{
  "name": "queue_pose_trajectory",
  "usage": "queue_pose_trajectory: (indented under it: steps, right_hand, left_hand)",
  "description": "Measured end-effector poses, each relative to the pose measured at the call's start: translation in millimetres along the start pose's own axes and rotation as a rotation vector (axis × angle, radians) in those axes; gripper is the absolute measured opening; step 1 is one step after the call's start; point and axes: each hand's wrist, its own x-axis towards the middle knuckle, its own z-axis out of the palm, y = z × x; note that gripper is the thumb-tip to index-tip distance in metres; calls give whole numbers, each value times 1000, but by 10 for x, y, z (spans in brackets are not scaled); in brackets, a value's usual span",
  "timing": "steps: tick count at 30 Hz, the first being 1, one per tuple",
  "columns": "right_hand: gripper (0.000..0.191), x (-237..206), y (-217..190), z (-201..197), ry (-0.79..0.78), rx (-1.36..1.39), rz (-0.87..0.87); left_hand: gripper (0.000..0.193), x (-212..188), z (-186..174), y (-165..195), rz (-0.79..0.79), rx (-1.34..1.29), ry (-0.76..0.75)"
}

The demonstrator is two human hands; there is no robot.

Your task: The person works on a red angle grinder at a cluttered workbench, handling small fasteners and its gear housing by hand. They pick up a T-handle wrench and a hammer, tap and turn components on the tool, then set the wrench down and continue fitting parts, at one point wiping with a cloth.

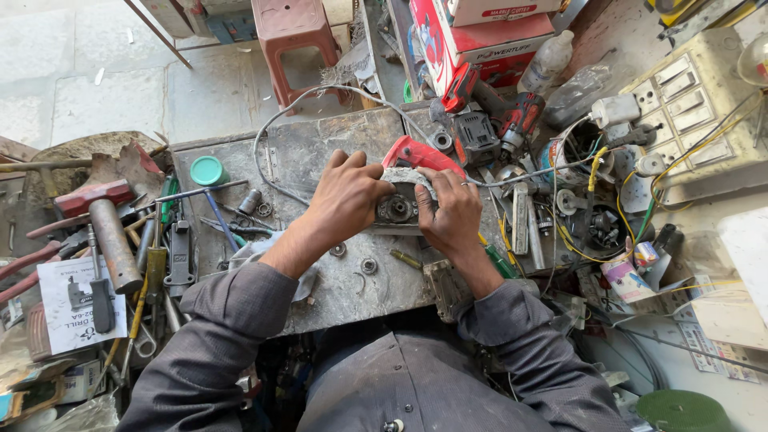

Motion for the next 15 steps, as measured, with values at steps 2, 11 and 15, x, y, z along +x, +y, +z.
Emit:
queue_pose_trajectory:
  steps: [2,11,15]
  right_hand:
    - [27,-2,-5,-4,9,-6,-18]
    - [28,-26,6,39,7,-53,34]
    - [28,-34,17,60,32,-48,26]
  left_hand:
    - [11,-20,46,119,-7,121,56]
    - [6,-138,376,600,-77,332,180]
    - [8,-191,427,713,31,514,191]
